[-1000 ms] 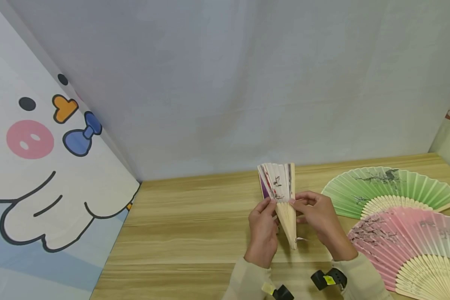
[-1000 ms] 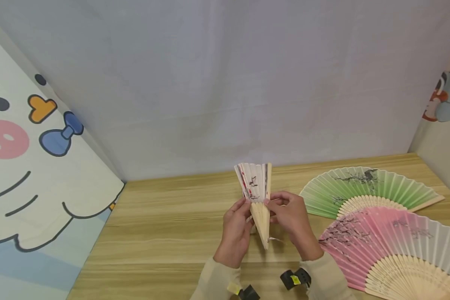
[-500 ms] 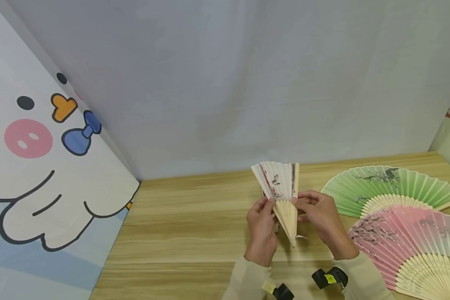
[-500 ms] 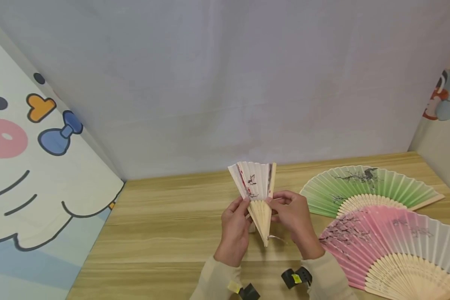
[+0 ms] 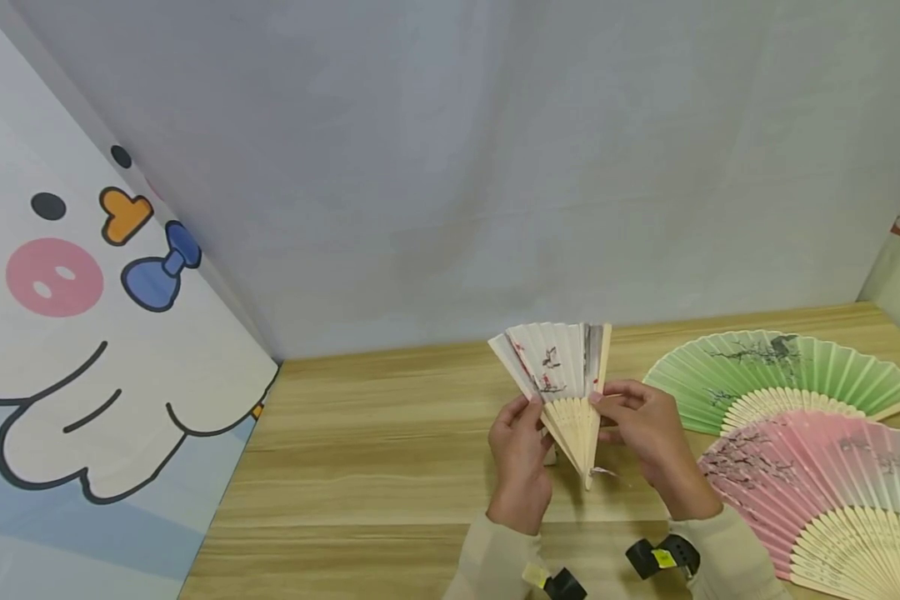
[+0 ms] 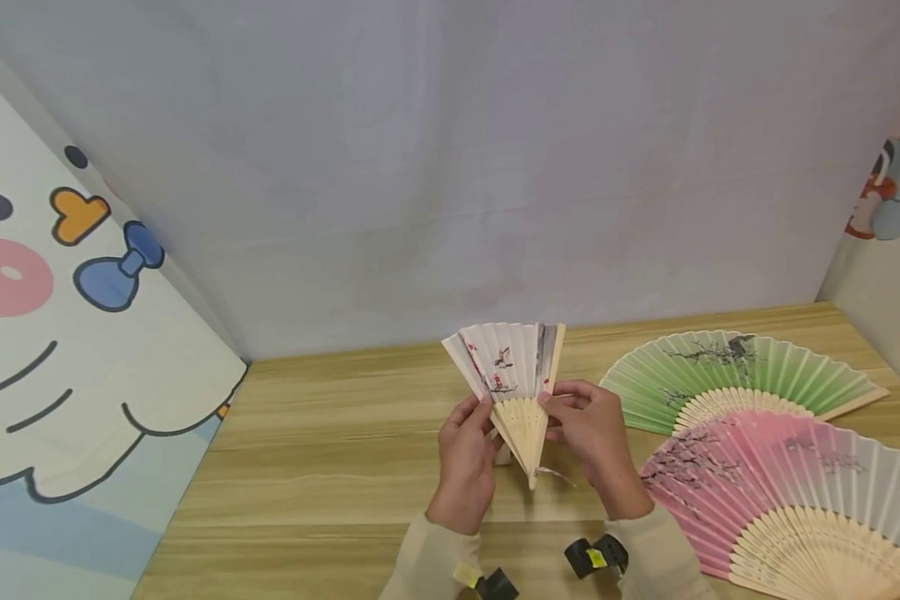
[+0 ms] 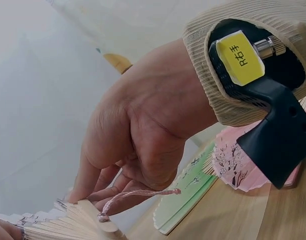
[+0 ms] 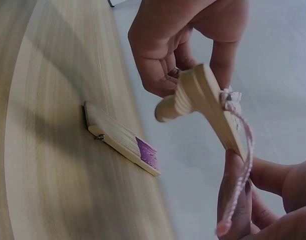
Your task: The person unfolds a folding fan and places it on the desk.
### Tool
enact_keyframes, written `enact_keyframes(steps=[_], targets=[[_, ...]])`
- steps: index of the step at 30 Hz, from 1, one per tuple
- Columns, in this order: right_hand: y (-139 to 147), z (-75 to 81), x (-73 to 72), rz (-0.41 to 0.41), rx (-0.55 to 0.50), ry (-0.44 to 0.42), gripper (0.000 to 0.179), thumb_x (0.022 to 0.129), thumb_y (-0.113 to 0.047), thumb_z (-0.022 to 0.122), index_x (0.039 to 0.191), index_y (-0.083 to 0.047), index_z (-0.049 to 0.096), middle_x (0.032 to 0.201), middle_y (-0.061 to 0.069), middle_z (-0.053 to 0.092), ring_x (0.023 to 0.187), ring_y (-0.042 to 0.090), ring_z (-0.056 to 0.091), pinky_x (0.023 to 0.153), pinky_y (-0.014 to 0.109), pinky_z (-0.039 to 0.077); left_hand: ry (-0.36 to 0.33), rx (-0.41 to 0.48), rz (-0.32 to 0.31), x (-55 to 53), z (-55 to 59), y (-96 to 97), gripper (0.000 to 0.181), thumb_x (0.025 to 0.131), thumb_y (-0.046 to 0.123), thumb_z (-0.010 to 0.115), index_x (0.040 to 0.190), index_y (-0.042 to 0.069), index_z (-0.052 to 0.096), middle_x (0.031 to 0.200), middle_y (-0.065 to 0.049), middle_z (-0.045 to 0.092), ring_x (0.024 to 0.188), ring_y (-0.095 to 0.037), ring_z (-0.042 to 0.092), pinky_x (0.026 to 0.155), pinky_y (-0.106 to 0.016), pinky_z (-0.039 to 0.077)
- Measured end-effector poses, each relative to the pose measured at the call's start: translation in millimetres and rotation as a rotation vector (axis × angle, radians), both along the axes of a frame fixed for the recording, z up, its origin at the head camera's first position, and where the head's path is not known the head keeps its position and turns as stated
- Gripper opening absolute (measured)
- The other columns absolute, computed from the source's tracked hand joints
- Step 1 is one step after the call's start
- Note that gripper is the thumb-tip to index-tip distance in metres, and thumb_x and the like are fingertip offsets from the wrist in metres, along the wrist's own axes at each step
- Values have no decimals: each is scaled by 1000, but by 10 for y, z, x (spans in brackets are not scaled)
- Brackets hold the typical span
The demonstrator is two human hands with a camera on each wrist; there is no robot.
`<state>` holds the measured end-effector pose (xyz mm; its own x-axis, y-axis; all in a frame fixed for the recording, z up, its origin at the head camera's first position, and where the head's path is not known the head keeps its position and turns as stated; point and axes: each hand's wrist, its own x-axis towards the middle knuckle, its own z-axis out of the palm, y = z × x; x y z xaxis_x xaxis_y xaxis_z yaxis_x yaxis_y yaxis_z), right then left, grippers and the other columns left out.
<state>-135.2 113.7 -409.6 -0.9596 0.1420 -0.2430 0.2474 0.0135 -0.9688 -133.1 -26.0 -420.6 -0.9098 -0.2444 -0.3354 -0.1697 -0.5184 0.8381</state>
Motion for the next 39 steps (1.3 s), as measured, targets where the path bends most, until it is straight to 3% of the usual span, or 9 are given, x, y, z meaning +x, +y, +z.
enact_keyframes(steps=[17, 39], targets=[[45, 6, 10, -61, -55, 10, 27, 102, -6, 69, 122, 11, 62, 83, -9, 71, 74, 6, 70, 65, 25, 63, 10, 25, 57, -17, -12, -8, 14, 102, 3, 64, 113, -6, 63, 100, -9, 61, 82, -14, 62, 65, -21, 54], [122, 9, -21, -145, -148, 0, 25, 103, -3, 66, 123, 9, 57, 81, -11, 69, 75, 4, 70, 68, 24, 64, 49, 64, 127, -19, -3, -10, 8, 104, 2, 63, 109, -3, 58, 97, -6, 63, 80, -10, 63, 63, -19, 54]])
